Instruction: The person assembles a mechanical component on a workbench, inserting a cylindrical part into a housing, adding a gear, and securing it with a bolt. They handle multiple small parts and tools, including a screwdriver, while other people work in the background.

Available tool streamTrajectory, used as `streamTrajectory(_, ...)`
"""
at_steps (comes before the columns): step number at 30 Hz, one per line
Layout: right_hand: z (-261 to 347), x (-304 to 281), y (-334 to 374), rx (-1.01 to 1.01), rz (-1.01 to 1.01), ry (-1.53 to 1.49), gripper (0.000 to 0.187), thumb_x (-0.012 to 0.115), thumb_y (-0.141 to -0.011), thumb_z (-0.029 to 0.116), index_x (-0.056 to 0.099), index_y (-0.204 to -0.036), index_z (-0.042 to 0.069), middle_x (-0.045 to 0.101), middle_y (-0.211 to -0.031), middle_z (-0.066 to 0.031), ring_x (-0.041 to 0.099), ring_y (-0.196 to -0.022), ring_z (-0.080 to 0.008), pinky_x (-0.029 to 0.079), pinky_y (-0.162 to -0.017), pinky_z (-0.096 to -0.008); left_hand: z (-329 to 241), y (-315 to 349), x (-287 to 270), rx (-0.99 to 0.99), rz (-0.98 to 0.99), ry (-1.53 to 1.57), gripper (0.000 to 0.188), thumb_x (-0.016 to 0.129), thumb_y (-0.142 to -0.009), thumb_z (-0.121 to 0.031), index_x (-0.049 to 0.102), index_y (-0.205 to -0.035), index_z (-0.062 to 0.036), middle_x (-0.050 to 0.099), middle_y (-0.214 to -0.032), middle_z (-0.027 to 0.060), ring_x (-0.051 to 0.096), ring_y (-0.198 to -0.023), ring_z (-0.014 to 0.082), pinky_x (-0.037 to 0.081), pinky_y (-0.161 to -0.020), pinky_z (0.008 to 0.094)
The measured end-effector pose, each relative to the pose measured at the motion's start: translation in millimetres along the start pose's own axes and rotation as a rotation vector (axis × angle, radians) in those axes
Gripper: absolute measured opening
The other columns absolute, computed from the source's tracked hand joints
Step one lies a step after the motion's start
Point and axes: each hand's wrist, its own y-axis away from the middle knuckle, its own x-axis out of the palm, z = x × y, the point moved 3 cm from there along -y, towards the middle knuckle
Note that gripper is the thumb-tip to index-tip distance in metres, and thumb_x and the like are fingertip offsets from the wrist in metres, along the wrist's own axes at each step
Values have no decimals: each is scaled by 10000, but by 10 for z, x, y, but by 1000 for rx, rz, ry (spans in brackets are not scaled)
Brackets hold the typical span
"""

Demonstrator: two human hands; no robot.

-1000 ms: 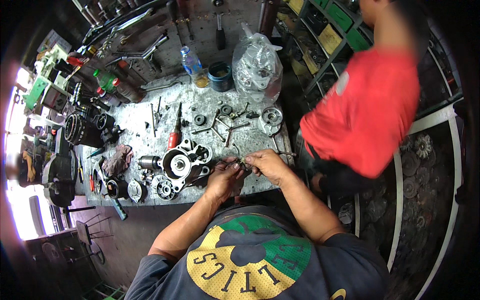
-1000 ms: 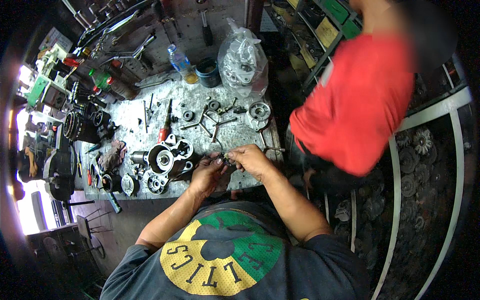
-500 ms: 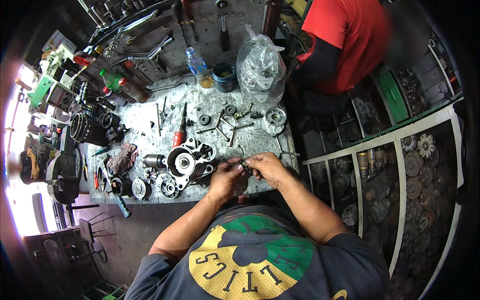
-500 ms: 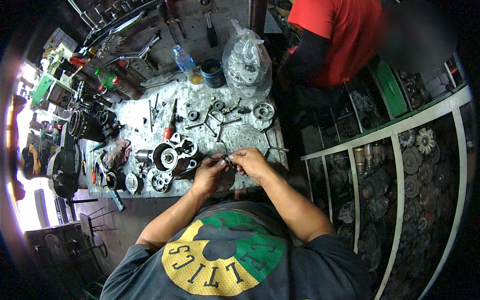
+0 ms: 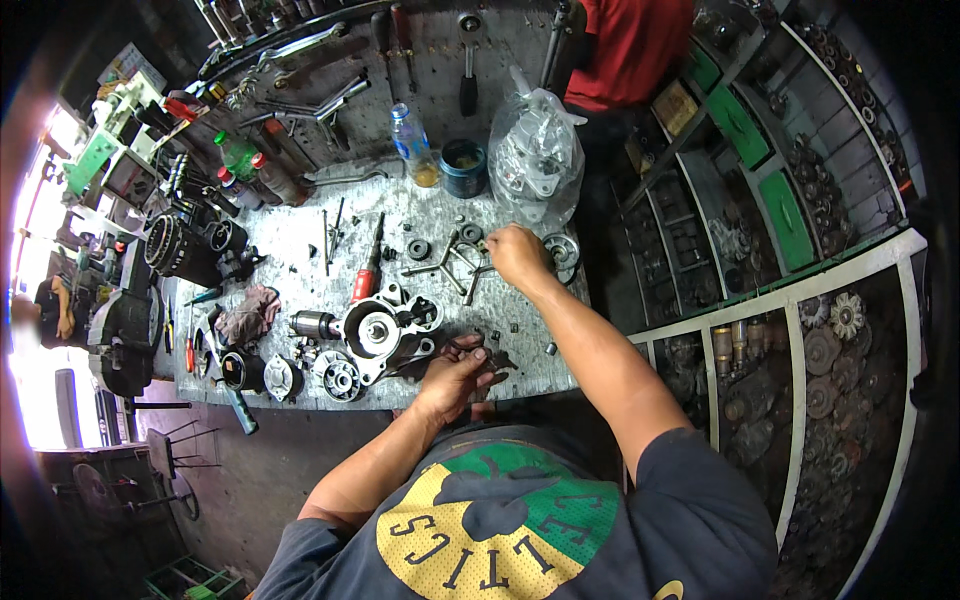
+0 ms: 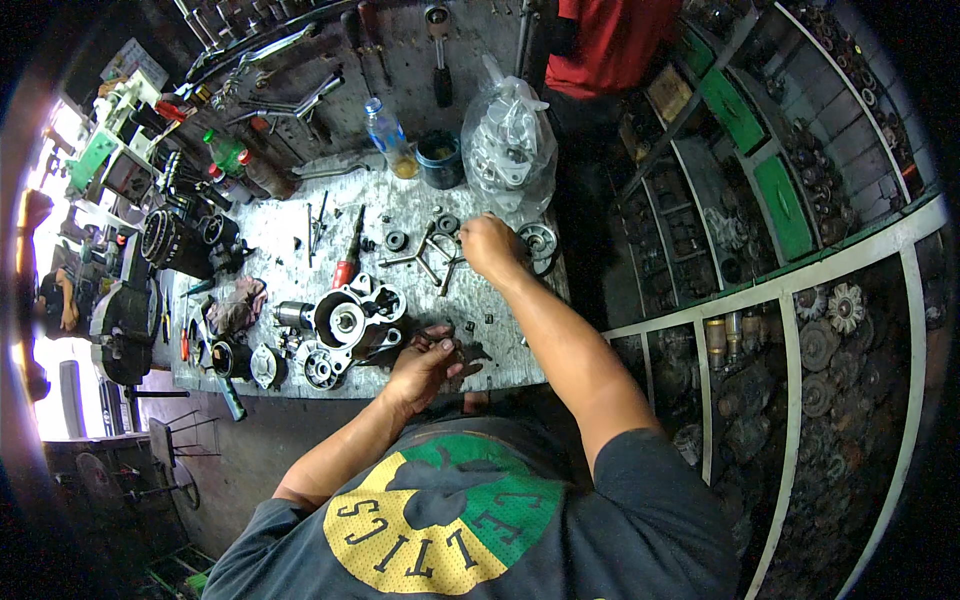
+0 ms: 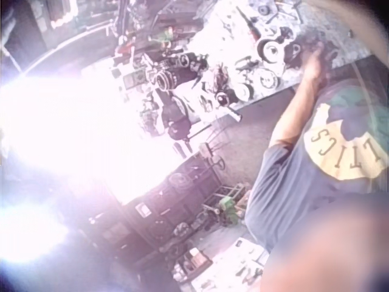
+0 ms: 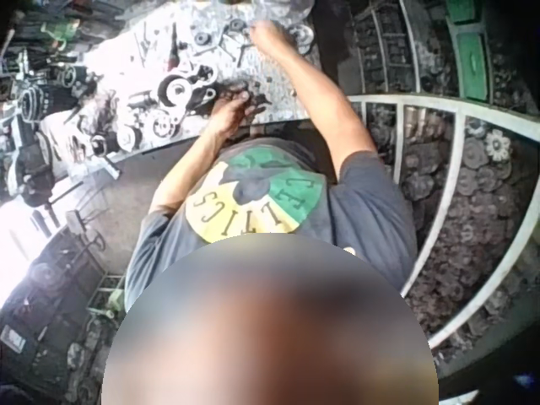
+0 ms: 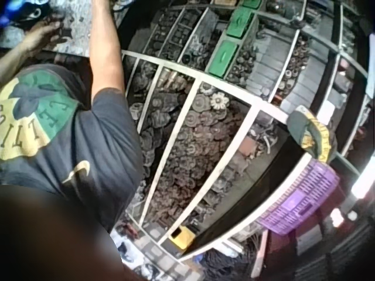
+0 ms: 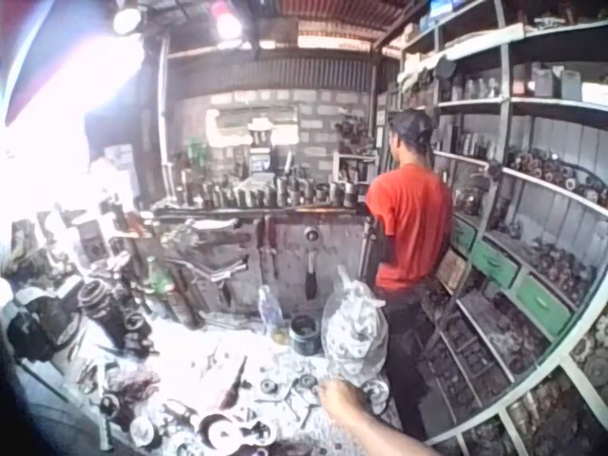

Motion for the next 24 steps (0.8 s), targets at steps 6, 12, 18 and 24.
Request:
streamTrajectory(6, 234, 69, -467, 152, 240, 311, 225, 743, -907, 117, 843, -1074, 4, 793, -1148, -293, 780, -1102, -463, 643, -903, -540, 30, 2, -85, 42, 49, 1, 361, 737, -1046, -43, 615, -1385, -50, 747, -1104, 72, 724, -968, 174, 595, -876, 300)
streamTrajectory(12, 240, 70, -623, 165, 280, 351, 265, 759, -892, 103, 845, -1130, 22, 793, -1230, -257, 778, -1169, -417, 645, -925, -525, 45, 34, -116, 45, 78, 69, 440, 748, -1015, 19, 603, -1426, -38, 716, -1090, 57, 721, -1033, 168, 606, -971, 311)
streamTrajectory(18, 254, -98, -357, 17, 43, 149, 231, 747, -930, 164, 821, -1045, -22, 789, -1015, -270, 785, -992, -417, 617, -854, -485, -30, 9, -51, 60, 24, 1, 490, 745, -993, 40, 560, -1437, -51, 657, -1000, 20, 656, -922, 150, 575, -953, 341)
streamTrajectory(24, 100, -225, 1087, -58, 406, -422, 254, 785, -990, 242, 822, -1108, 21, 820, -1015, -202, 786, -916, -280, 600, -868, -426, -37, -112, -34, 98, -78, -186, 553, 800, -951, 12, 526, -1428, -42, 686, -1085, 71, 672, -983, 172, 551, -917, 321)
